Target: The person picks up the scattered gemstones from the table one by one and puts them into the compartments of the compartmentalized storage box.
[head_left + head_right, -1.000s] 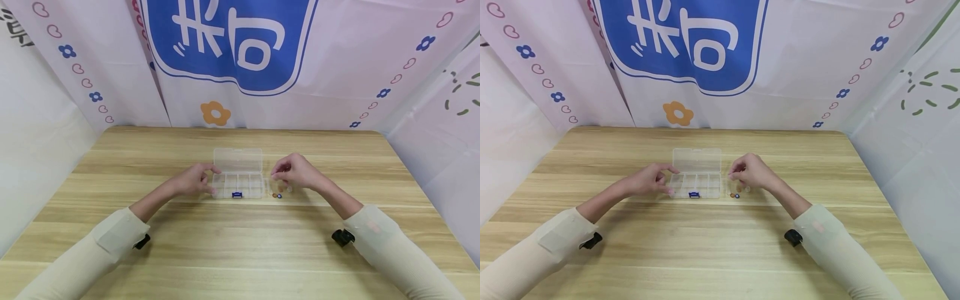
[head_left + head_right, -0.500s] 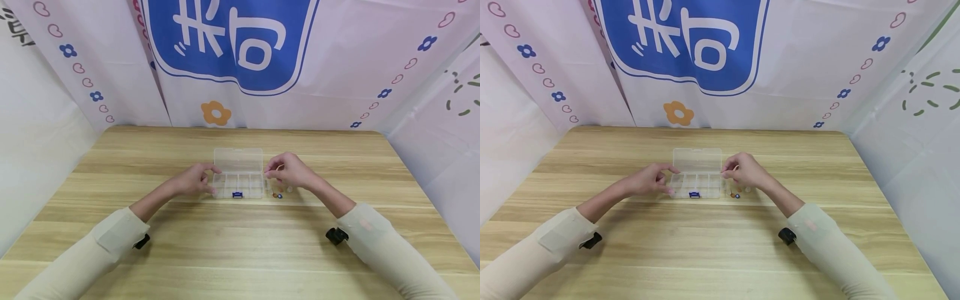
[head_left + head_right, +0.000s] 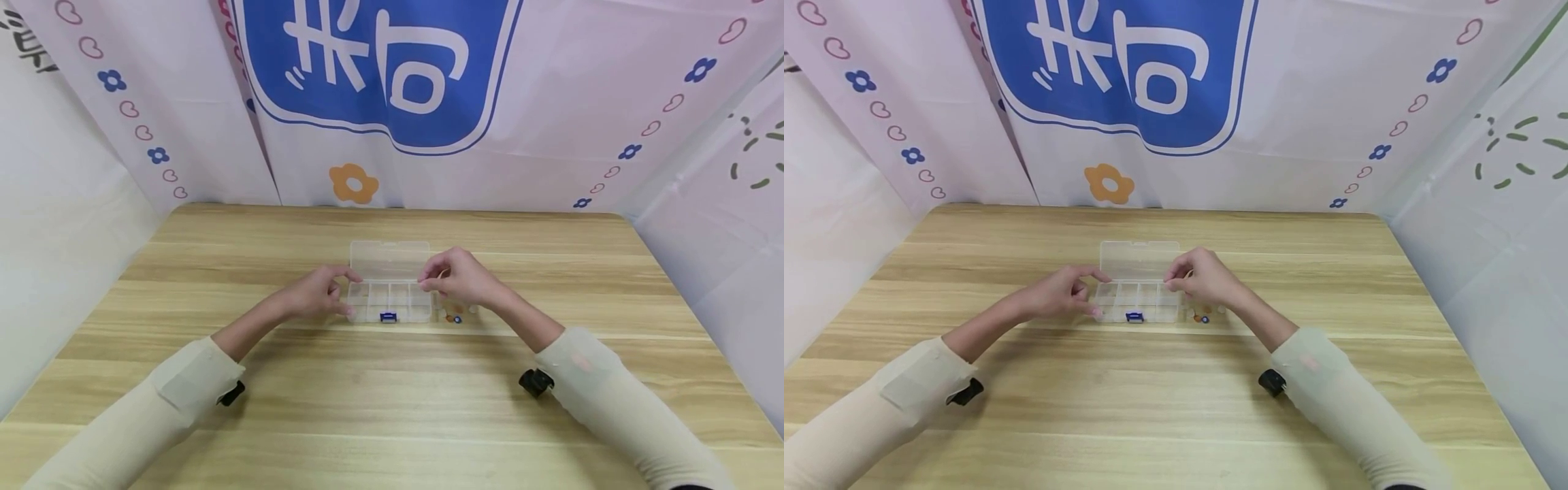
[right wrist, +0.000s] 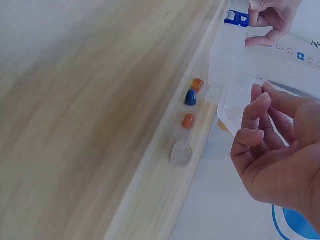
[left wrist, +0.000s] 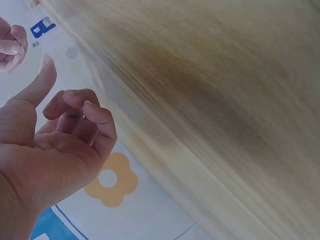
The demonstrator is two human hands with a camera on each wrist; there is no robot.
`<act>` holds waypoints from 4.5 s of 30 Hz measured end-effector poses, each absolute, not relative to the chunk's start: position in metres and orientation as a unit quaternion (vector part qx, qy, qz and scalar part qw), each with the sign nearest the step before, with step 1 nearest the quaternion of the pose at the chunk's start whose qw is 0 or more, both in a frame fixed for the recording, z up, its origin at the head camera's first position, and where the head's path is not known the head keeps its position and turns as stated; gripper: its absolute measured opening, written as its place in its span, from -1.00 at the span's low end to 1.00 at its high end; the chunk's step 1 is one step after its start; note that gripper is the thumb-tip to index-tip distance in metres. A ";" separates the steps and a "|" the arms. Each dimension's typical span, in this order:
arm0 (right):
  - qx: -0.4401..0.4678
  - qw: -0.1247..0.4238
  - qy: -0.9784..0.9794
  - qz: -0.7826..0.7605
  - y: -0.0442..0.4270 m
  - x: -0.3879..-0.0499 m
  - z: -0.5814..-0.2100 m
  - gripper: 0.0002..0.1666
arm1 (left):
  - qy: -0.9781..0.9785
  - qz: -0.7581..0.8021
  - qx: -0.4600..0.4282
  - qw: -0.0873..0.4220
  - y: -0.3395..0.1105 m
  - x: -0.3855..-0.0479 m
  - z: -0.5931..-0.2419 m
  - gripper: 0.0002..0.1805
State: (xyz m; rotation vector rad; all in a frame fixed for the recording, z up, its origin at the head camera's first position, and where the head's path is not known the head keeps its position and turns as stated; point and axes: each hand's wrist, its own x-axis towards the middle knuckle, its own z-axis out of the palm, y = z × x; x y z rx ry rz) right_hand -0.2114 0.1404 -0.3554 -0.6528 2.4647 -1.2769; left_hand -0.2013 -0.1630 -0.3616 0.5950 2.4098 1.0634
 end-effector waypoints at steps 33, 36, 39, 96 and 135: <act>-0.243 0.164 0.849 -0.440 0.087 -0.225 -0.358 -0.91 | 0.876 0.371 0.217 0.217 -0.161 -0.203 -0.360 -0.37; -0.243 0.162 0.852 -0.435 0.084 -0.227 -0.358 -0.92 | 0.875 0.373 0.218 0.218 -0.161 -0.203 -0.360 -0.37; -0.244 0.160 0.852 -0.434 0.081 -0.228 -0.358 -0.93 | 0.873 0.376 0.219 0.219 -0.161 -0.204 -0.361 -0.37; -0.235 0.151 0.896 -0.345 0.196 -0.212 -0.371 -0.97 | 0.879 0.364 0.213 0.221 -0.160 -0.201 -0.357 -0.36; -0.228 0.168 0.906 -0.315 0.195 -0.209 -0.365 -0.87 | 0.875 0.371 0.214 0.224 -0.160 -0.200 -0.357 -0.35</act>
